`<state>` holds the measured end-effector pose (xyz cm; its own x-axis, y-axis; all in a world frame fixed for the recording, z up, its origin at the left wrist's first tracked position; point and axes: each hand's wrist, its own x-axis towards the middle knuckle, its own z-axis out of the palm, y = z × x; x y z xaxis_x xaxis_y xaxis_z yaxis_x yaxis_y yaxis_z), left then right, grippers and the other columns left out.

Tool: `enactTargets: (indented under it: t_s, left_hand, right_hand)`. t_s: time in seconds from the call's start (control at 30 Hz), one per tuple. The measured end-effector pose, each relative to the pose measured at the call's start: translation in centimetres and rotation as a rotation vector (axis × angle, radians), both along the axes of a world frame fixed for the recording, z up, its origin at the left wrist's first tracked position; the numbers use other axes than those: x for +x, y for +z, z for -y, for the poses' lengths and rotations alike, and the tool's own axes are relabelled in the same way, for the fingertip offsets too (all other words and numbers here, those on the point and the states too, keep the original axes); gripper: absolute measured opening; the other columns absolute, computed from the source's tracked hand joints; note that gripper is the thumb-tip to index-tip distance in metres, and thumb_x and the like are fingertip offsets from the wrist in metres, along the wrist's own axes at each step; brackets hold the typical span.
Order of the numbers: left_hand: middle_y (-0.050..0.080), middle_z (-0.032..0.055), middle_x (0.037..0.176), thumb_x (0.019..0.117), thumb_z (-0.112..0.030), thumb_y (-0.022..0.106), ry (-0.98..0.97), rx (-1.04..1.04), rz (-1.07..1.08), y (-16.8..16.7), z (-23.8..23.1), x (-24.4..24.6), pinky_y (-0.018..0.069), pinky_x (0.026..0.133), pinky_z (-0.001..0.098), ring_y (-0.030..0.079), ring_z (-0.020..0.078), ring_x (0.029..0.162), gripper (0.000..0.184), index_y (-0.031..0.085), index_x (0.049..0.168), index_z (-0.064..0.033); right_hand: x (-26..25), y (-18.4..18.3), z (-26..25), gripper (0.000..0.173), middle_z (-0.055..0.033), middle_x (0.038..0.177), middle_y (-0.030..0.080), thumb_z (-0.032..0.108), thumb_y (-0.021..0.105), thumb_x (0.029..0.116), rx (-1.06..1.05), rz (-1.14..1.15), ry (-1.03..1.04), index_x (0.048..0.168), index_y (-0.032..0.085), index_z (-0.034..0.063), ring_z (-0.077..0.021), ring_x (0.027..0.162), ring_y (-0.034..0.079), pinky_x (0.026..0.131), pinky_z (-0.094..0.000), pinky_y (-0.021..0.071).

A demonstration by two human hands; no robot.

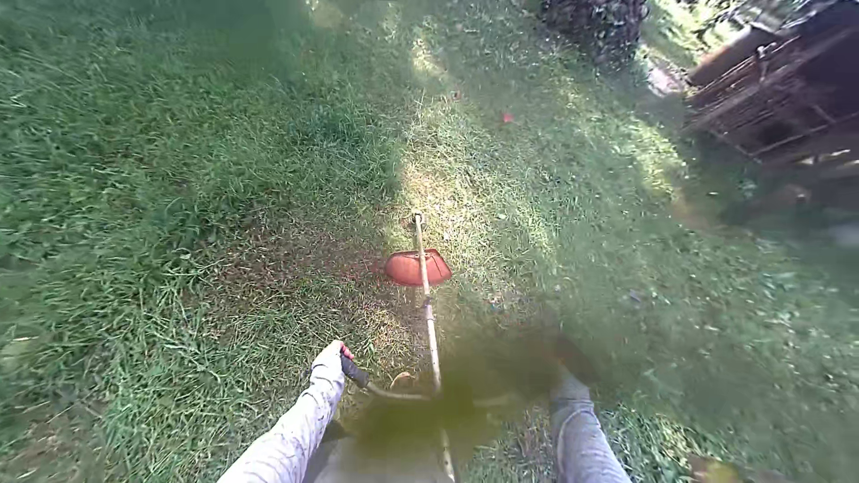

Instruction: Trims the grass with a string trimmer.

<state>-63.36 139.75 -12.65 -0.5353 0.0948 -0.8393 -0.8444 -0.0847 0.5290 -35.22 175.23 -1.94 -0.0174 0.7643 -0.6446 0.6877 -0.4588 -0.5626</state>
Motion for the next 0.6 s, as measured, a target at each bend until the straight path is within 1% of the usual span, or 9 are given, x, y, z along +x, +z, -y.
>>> enactTargets:
  t_s: [0.03, 0.13, 0.2, 0.23, 0.27, 0.33, 0.4, 0.47, 0.6]
  left_hand:
    - [0.055, 0.0046, 0.063, 0.1103, -0.018, 0.042, -0.033, 0.01, 0.01, -0.1, -1.6, 0.1, 0.0541, 0.056, 0.0303, 0.058, 0.0156, 0.053, 0.029, 0.054, 0.089, -0.0033]
    - [0.055, 0.0048, 0.062, 0.1094, -0.019, 0.045, -0.046, -0.009, 0.026, -0.1, -5.9, 0.7, 0.0542, 0.055, 0.031, 0.058, 0.0161, 0.053, 0.029, 0.054, 0.087, -0.0037]
    - [0.056, 0.0056, 0.063, 0.1085, -0.02, 0.046, -0.035, -0.043, 0.03, 0.2, -8.0, 1.2, 0.0543, 0.055, 0.032, 0.058, 0.0169, 0.053, 0.028, 0.055, 0.088, -0.0031]
    - [0.056, 0.006, 0.063, 0.1084, -0.02, 0.046, -0.023, -0.047, 0.023, 0.1, -8.7, 1.5, 0.0547, 0.055, 0.0323, 0.059, 0.0172, 0.053, 0.028, 0.056, 0.088, -0.0029]
    - [0.055, 0.0054, 0.063, 0.1089, -0.02, 0.045, -0.014, -0.047, 0.015, 0.1, -9.0, 1.7, 0.0548, 0.055, 0.0318, 0.059, 0.0167, 0.053, 0.028, 0.055, 0.089, -0.0037]
    - [0.055, 0.0047, 0.061, 0.1085, -0.02, 0.045, 0.044, -0.056, 0.005, 0.0, -9.0, 2.3, 0.0541, 0.053, 0.0313, 0.058, 0.0163, 0.051, 0.028, 0.054, 0.087, -0.0046]
    - [0.055, 0.0046, 0.06, 0.1089, -0.02, 0.044, 0.121, -0.071, -0.013, 0.6, -8.4, 3.0, 0.0543, 0.052, 0.0312, 0.058, 0.016, 0.05, 0.029, 0.054, 0.086, -0.0048]
    - [0.054, 0.0046, 0.061, 0.1094, -0.019, 0.042, 0.183, -0.074, -0.042, 1.6, -7.3, 3.7, 0.0545, 0.053, 0.0312, 0.058, 0.0162, 0.051, 0.028, 0.052, 0.087, -0.0051]
    - [0.053, 0.004, 0.061, 0.1096, -0.02, 0.041, 0.353, -0.08, -0.074, 2.1, -4.7, 4.6, 0.0547, 0.054, 0.0333, 0.057, 0.017, 0.051, 0.029, 0.051, 0.086, -0.007]
  right_hand:
    - [0.3, 0.4, -0.3, 0.04, -0.0218, 0.127, 0.054, 0.003, 0.039, 0.1068, 0.048, 0.045, -0.105, 0.145, 0.038, -0.0067, -0.0168, 0.101, 0.058, 0.09, -0.0283, 0.0483]
    - [1.1, 3.5, -2.4, 0.043, -0.0208, 0.14, 0.045, 0.003, 0.031, 0.1085, -0.086, 0.063, -0.054, 0.151, 0.03, -0.0045, -0.0165, 0.115, 0.051, 0.101, -0.0274, 0.0415]
    - [2.2, 0.3, -5.0, 0.036, -0.0233, 0.121, 0.055, 0.003, 0.036, 0.107, 0.066, -0.023, -0.165, 0.14, 0.042, -0.0085, -0.0194, 0.093, 0.056, 0.087, -0.0307, 0.0485]
    - [3.3, -2.4, -6.5, 0.027, -0.0171, 0.1, 0.057, 0.006, 0.042, 0.1051, 0.166, -0.113, -0.234, 0.128, 0.049, -0.0066, -0.0158, 0.076, 0.057, 0.071, -0.0294, 0.0522]
    - [3.5, -3.7, -8.0, 0.03, -0.0157, 0.1, 0.053, 0.006, 0.039, 0.1056, 0.146, -0.167, -0.219, 0.132, 0.045, -0.0069, -0.015, 0.075, 0.055, 0.07, -0.0287, 0.0505]
    - [1.5, -2.2, -9.9, 0.042, -0.0252, 0.133, 0.049, 0.004, 0.031, 0.1086, -0.011, -0.127, -0.115, 0.149, 0.03, -0.007, -0.0222, 0.104, 0.055, 0.093, -0.0331, 0.0467]
    - [-2.3, 1.1, -9.0, 0.04, -0.0245, 0.14, 0.047, 0.003, 0.029, 0.1098, -0.03, -0.061, -0.056, 0.148, 0.032, -0.0087, -0.0199, 0.111, 0.052, 0.099, -0.0313, 0.0413]
    - [-4.7, 3.1, -8.4, 0.037, -0.0192, 0.125, 0.053, 0.005, 0.033, 0.1094, -0.011, -0.087, -0.008, 0.144, 0.038, -0.0076, -0.0137, 0.099, 0.054, 0.091, -0.0266, 0.0447]
    - [-7.4, -2.8, -10.7, 0.028, -0.0139, 0.088, 0.054, -0.001, 0.047, 0.0999, 0.14, -0.36, 0.127, 0.125, 0.049, -0.0128, -0.0122, 0.067, 0.052, 0.062, -0.0268, 0.0498]
